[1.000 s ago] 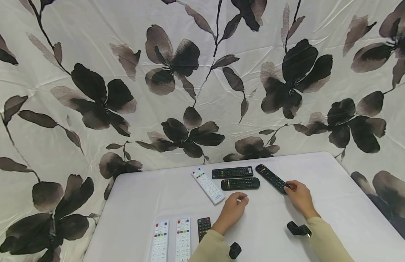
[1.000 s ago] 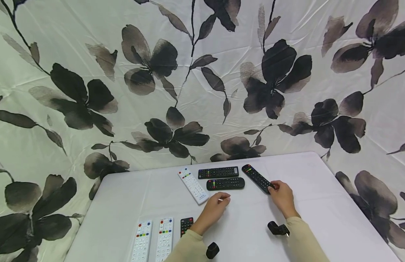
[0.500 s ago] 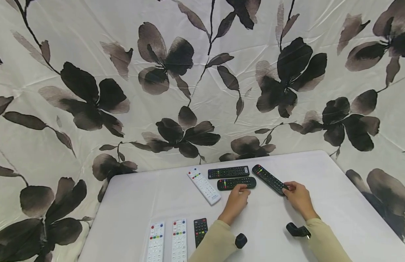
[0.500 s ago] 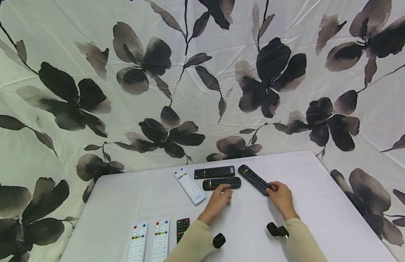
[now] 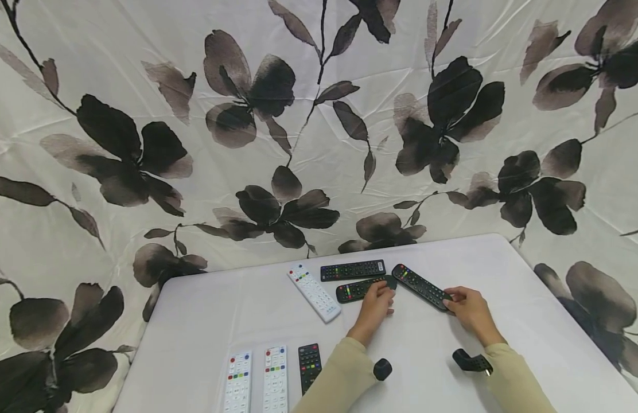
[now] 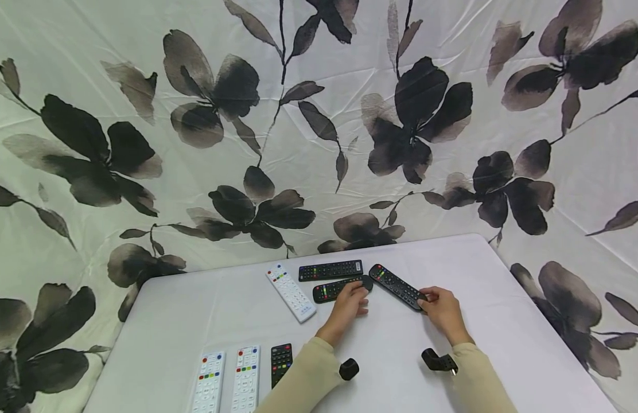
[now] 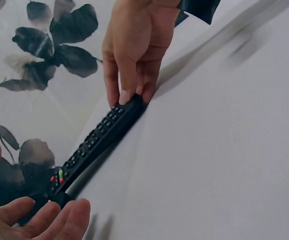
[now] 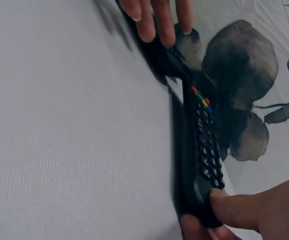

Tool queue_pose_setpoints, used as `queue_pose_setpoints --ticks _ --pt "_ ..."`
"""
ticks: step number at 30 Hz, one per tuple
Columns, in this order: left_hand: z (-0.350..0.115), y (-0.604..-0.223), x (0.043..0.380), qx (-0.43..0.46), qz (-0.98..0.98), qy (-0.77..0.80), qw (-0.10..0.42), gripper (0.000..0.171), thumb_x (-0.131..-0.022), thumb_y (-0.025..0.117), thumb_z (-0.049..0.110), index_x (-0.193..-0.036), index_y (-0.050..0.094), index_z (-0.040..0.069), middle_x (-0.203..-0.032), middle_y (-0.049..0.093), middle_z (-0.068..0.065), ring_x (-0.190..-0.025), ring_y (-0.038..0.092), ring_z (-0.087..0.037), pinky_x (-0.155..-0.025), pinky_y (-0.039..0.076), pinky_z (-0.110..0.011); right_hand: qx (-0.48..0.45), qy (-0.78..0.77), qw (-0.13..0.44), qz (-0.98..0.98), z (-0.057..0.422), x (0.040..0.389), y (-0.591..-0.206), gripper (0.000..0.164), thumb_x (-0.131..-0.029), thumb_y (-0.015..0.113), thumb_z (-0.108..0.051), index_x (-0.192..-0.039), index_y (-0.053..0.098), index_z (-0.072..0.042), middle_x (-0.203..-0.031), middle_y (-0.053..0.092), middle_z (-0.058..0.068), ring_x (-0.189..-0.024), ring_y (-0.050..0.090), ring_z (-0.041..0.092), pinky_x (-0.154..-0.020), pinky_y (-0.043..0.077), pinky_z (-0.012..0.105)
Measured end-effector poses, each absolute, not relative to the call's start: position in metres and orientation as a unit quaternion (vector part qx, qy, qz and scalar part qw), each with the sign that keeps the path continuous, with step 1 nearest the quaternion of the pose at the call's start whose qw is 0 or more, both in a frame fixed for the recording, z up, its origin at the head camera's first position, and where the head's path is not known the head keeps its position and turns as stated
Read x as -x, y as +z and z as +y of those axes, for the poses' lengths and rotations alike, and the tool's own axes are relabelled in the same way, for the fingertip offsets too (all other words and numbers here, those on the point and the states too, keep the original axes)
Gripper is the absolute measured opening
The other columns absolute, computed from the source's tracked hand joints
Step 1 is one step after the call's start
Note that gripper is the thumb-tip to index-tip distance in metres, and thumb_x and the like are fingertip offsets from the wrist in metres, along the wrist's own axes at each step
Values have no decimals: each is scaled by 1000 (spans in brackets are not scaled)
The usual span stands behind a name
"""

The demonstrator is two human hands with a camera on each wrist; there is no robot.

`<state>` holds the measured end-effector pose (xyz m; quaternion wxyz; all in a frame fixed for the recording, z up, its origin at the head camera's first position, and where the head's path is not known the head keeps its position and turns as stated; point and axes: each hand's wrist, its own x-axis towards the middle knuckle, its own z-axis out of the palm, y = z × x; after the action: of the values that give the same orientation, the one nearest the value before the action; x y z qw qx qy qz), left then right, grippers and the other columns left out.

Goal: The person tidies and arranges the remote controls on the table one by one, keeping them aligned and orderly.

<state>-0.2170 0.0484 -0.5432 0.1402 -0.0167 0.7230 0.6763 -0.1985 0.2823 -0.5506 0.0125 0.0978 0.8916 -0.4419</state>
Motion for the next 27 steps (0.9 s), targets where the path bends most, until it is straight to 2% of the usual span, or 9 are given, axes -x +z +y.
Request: queue_pose_setpoints --ticks 6,11,15,18,22,27 --pt "54 -544 216 13 723 668 173 50 -105 56 22 -146 53 -5 -123 68 -12 -111 68 -26 -93 62 -37 -98 -445 18 890 287 196 -550 32 -95 69 4 -123 64 19 -101 62 24 -88 69 23 -66 62 22" --pt "58 -542 215 13 727 659 191 56 -104 57 25 -150 50 -7 -129 67 -16 -116 69 -30 -96 61 -38 -106 -453 31 884 290 195 -550 32 -94 69 6 -123 64 19 -102 60 24 -90 67 25 -67 63 23" --pt "62 -544 215 22 718 667 198 61 -103 57 24 -153 44 -9 -141 61 -22 -120 67 -33 -96 61 -38 -93 -432 38 896 295 191 -549 32 -94 71 4 -123 66 17 -104 62 25 -95 67 31 -69 61 23" --pt "65 -546 215 23 707 678 200 64 -102 58 23 -154 40 -10 -148 56 -26 -124 65 -34 -97 61 -39 -77 -409 42 908 302 187 -548 32 -95 73 1 -122 67 15 -105 64 26 -98 68 35 -73 59 28" --pt "67 -547 213 24 696 687 208 67 -102 60 23 -156 37 -8 -151 54 -26 -126 63 -33 -98 60 -39 -59 -398 49 914 310 182 -548 31 -94 74 -1 -121 68 13 -103 65 23 -93 67 31 -74 57 34" --pt "68 -548 210 25 695 685 220 67 -102 60 23 -157 37 -6 -152 52 -26 -127 62 -33 -99 60 -40 -59 -418 68 904 316 177 -548 31 -93 72 3 -122 67 14 -102 64 20 -89 65 24 -68 61 28"
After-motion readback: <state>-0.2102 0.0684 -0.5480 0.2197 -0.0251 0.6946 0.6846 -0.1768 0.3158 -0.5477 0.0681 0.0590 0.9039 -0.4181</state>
